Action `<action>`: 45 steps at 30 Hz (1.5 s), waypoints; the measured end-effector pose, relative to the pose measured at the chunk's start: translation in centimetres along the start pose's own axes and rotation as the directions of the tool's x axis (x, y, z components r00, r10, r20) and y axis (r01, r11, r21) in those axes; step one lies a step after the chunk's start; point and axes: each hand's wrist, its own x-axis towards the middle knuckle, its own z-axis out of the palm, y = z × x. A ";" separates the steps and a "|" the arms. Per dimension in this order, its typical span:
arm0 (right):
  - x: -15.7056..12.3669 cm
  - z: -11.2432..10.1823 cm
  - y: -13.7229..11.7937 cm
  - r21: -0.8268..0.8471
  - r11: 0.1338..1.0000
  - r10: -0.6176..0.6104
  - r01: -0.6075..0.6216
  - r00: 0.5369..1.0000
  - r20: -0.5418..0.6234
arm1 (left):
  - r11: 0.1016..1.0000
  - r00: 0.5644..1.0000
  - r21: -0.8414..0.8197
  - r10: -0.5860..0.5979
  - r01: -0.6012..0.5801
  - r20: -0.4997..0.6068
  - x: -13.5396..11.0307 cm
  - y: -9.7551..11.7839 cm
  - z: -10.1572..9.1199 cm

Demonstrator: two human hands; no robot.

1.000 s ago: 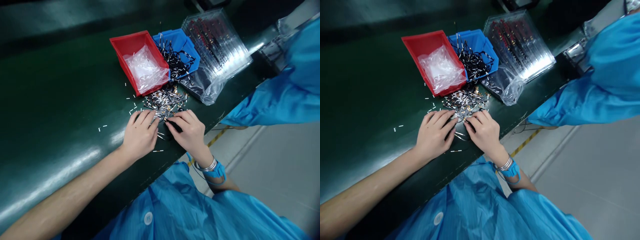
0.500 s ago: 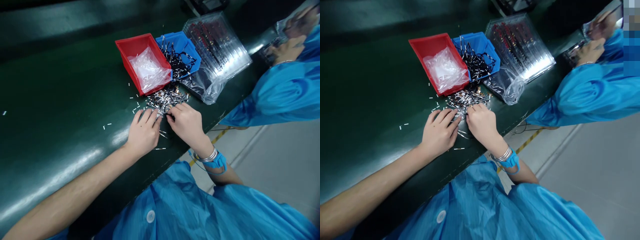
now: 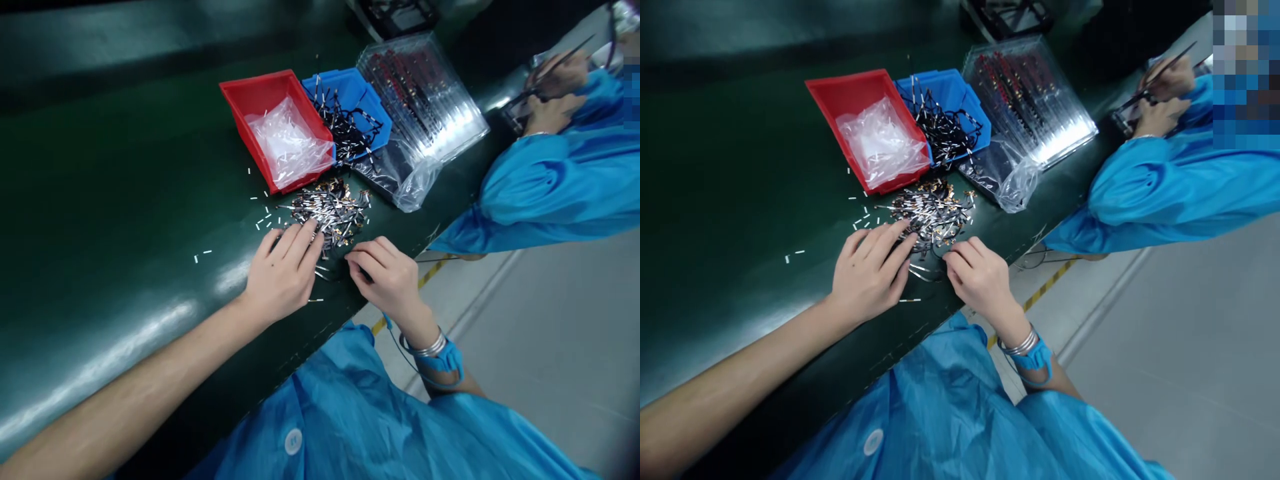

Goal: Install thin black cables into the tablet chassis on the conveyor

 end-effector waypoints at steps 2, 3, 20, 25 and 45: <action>-0.4 0.4 0.2 0.007 1.000 0.021 -0.021 1.000 -0.015 | 1.000 0.999 -0.003 0.015 -0.015 0.035 0.0 0.1 -0.1; -0.5 0.5 0.3 0.004 0.999 0.040 -0.040 0.999 -0.021 | 1.000 0.999 -0.001 0.009 -0.009 0.051 0.0 0.1 -0.1; 2.1 -1.9 0.4 0.453 0.868 0.192 -0.202 0.979 0.069 | 0.995 0.940 -0.063 -0.057 0.083 0.336 1.2 -0.9 1.1; 0.2 -1.8 1.1 0.400 0.913 0.123 -0.084 0.990 -0.073 | 0.994 0.951 -0.043 -0.085 0.102 0.297 1.3 -1.4 1.1; -1.1 1.5 3.6 0.280 0.876 0.439 -0.393 0.890 -0.124 | 0.947 0.949 -0.275 0.229 -0.165 0.217 -0.7 0.8 -0.2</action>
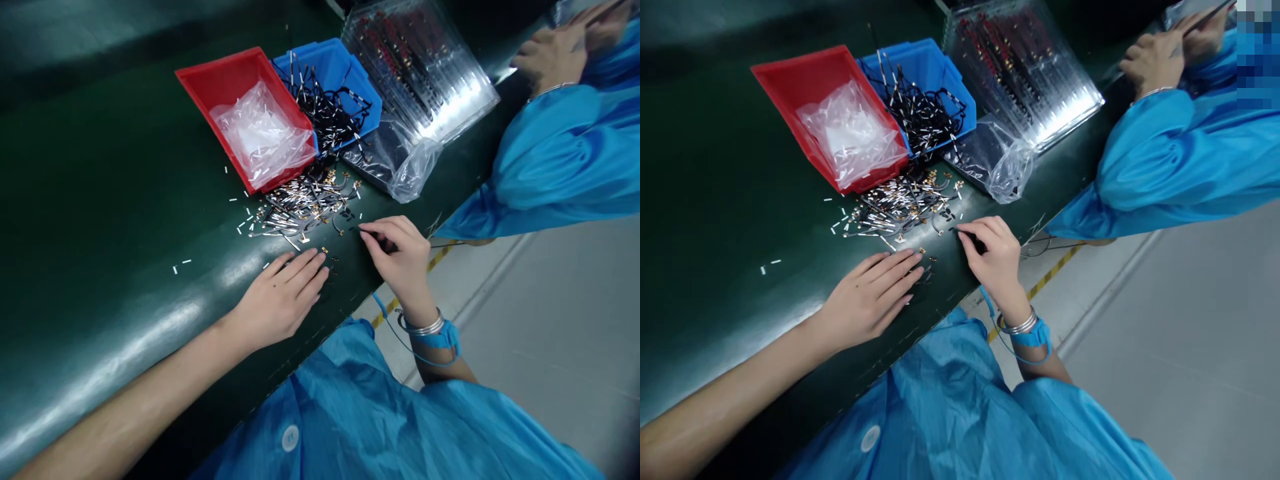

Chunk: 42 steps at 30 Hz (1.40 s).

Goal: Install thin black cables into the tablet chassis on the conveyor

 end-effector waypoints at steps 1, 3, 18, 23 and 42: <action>0.2 0.2 0.1 0.005 1.000 -0.001 0.001 1.000 0.020 | 1.000 1.000 -0.011 0.007 -0.007 -0.005 0.0 0.0 -0.1; 0.5 0.6 0.3 -0.003 1.000 -0.007 0.007 0.999 0.046 | 1.000 1.000 -0.023 0.016 -0.016 -0.018 -0.1 0.0 -0.1; -0.7 -0.4 -1.8 -0.057 0.986 0.152 -0.154 0.988 -0.032 | 0.999 0.995 0.009 0.038 -0.038 -0.092 0.1 0.1 0.0; -1.2 1.1 -2.8 -0.178 0.966 0.185 -0.188 0.982 -0.030 | 0.999 0.994 0.022 0.044 -0.042 -0.101 0.0 0.2 0.0; -1.6 1.7 -5.7 0.057 0.982 0.177 -0.182 0.981 0.083 | 0.997 0.991 0.058 0.052 -0.045 -0.126 -0.2 0.1 0.5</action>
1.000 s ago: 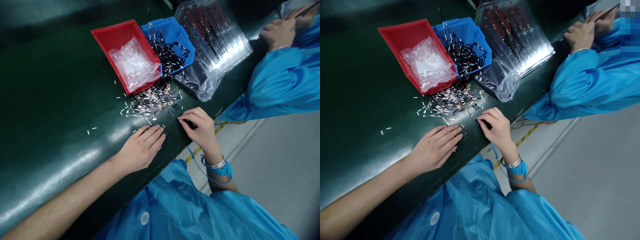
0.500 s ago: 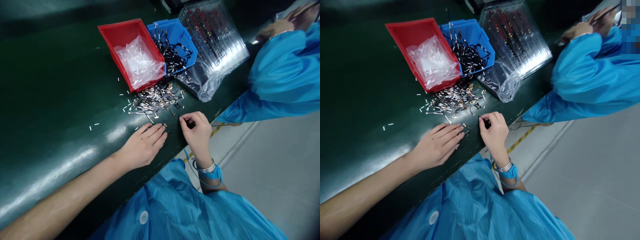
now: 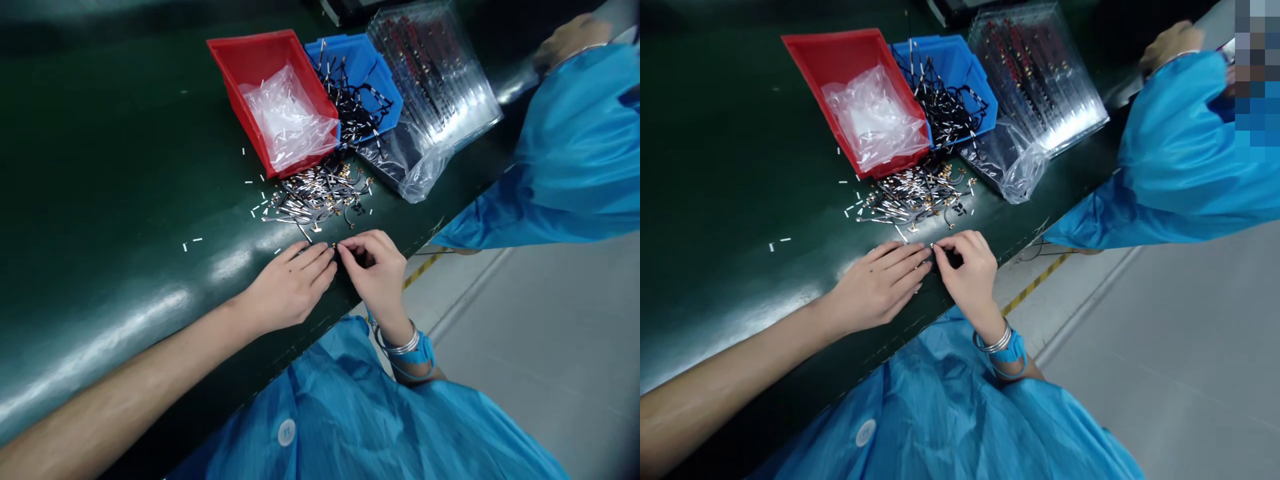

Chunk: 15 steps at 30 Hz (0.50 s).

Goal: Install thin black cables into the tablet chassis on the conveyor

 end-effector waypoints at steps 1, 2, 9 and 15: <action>-0.1 0.2 -0.2 -0.016 1.000 -0.009 0.009 1.000 0.003 | 1.000 1.000 0.002 0.002 -0.002 -0.001 0.0 0.0 0.0; -0.1 0.3 -0.4 -0.035 0.999 -0.013 0.014 1.000 0.001 | 1.000 1.000 0.004 0.004 -0.004 -0.004 0.0 0.0 0.1; -0.6 0.9 -0.4 -0.175 0.976 -0.144 0.131 0.987 -0.065 | 1.000 1.000 0.012 0.009 -0.009 -0.012 0.0 0.1 0.2; -1.5 0.4 -0.5 -0.302 0.909 -0.307 0.288 0.952 -0.014 | 1.000 0.999 0.013 0.012 -0.013 0.033 0.0 0.1 0.2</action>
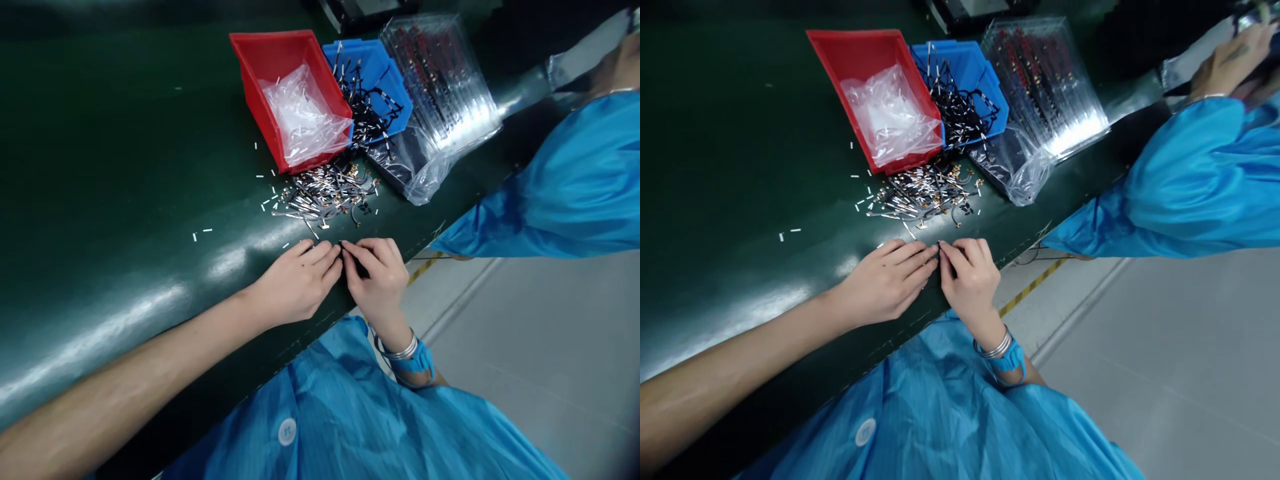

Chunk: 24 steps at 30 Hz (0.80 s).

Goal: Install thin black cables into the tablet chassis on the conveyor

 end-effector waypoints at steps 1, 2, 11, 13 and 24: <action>-0.1 -0.2 -0.2 -0.030 0.999 -0.012 0.012 1.000 0.014 | 1.000 1.000 -0.001 0.001 -0.001 0.000 0.0 0.0 0.0; -0.2 -0.4 -0.4 -0.061 0.998 -0.016 0.018 0.999 0.033 | 1.000 1.000 -0.003 0.002 -0.002 -0.003 0.0 0.0 0.0; 0.2 -1.3 -2.4 -0.181 0.980 0.120 -0.080 0.968 0.221 | 1.000 1.000 -0.029 -0.006 0.007 0.006 -0.1 0.0 0.2; 0.4 -1.2 -2.3 -0.175 0.978 0.153 -0.112 0.957 0.248 | 0.999 1.000 -0.041 -0.007 0.008 0.020 -0.1 0.0 0.2; -0.2 -0.8 -1.4 -0.091 0.992 0.098 -0.084 0.982 0.161 | 1.000 1.000 0.016 0.009 -0.009 0.008 0.0 0.0 0.3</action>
